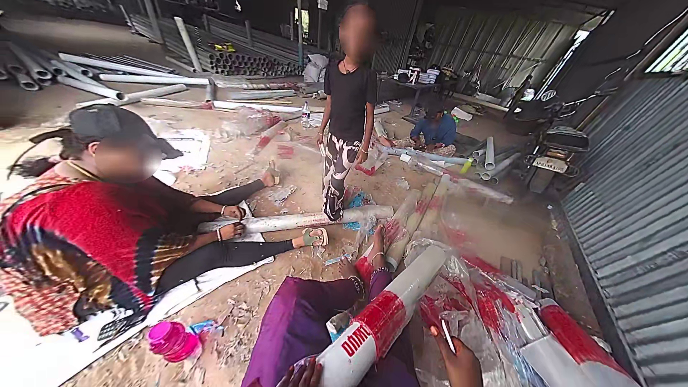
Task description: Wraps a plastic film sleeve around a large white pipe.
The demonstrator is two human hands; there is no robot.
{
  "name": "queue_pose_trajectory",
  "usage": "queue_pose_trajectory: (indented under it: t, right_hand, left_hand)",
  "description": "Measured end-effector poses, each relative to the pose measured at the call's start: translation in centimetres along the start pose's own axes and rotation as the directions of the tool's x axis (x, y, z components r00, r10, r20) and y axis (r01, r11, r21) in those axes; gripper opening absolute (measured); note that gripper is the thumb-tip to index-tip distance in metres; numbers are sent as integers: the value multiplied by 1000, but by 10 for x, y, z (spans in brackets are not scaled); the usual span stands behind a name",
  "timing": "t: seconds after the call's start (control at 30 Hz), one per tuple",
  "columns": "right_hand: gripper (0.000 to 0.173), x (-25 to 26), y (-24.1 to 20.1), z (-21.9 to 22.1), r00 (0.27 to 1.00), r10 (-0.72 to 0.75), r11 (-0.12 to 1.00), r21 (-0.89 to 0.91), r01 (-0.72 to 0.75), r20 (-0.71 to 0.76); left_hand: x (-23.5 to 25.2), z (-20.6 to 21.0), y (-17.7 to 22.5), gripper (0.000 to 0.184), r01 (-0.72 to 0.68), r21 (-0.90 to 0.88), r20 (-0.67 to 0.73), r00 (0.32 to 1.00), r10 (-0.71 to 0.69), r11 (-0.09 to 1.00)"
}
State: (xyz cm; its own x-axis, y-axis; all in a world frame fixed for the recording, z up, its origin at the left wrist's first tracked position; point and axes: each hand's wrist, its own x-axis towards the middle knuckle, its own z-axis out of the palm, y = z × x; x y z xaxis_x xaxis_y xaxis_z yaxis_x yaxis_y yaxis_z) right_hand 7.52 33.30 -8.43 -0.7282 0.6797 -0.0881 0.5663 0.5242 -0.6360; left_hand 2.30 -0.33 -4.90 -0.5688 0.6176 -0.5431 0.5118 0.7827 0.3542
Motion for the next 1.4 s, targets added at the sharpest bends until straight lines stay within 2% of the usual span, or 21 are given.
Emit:
queue_pose_trajectory:
  t: [0.13,0.27,0.37,0.47,0.53,0.6,0.67,0.7,0.77,0.83,0.9,0.93,1.0,1.07,1.1,1.17,1.23,1.3,1.33,1.37,1.4]
  right_hand:
    - [31,5,13,5,999,6,1000,-24,-5,37]
    - [26,5,11,0,1000,23,993,-117,-24,-8]
    - [42,-4,-3,-17,997,81,967,-242,-75,14]
    - [67,-5,-3,-17,981,193,940,-290,-178,25]
    - [74,-4,8,-1,983,175,943,-278,-184,-57]
    - [61,-1,15,20,991,39,965,-252,-70,-129]
    - [46,-10,-4,29,992,-110,983,-141,117,56]
    - [41,-15,-11,36,957,-252,963,-67,263,142]
    - [33,-25,-29,57,824,-525,850,86,519,215]
    - [30,-31,-45,77,664,-715,693,98,714,219]
    - [27,-34,-62,90,556,-801,585,96,805,221]
    - [26,-36,-69,93,539,-811,572,117,812,226]
    - [29,-43,-80,93,600,-747,660,215,719,286]
    - [30,-55,-91,84,722,-532,847,274,456,442]
    - [29,-60,-95,80,725,-416,909,273,315,548]
    - [28,-72,-97,76,607,-268,961,253,112,748]
    - [31,-85,-98,75,482,-229,968,248,26,845]
    - [39,-96,-103,78,476,-212,977,195,86,854]
    - [37,-99,-107,81,491,-215,977,188,105,844]
    - [32,-101,-109,84,505,-216,976,193,98,836]
    - [25,-102,-110,86,518,-222,974,214,76,826]
  left_hand:
    - [-7,0,3,52,-23,33,-10,1000,23,999]
    - [-16,9,4,48,-71,63,-110,991,77,995]
    - [-30,11,7,47,-71,79,-72,994,77,994]
    - [-40,30,-1,38,-198,220,-307,915,261,955]
    - [-38,36,-4,35,-234,318,-382,855,350,919]
    - [-35,39,-3,33,-247,351,-418,822,387,903]
    - [-34,37,-2,32,-273,350,-406,818,407,896]
    - [-34,34,-2,31,-292,350,-382,823,420,890]
    - [-32,31,-2,29,-336,342,-341,826,449,878]
    - [-30,33,-4,29,-362,350,-351,804,480,864]
    - [-26,38,-9,27,-393,400,-436,713,550,828]
    - [-24,40,-11,27,-411,413,-467,671,576,813]
    - [-23,40,-13,29,-450,402,-478,640,602,798]
    - [-25,37,-14,29,-499,369,-461,635,620,785]
    - [-26,37,-15,29,-519,358,-465,622,630,776]
    - [-24,37,-16,26,-571,329,-502,568,652,752]
    - [-23,37,-13,23,-623,271,-541,531,652,733]
    - [-27,34,-10,22,-643,203,-517,570,638,738]
    - [-30,31,-8,23,-639,134,-465,634,618,757]
    - [-34,26,-6,27,-610,29,-367,730,577,792]
    - [-36,19,-2,34,-539,-111,-213,834,509,835]
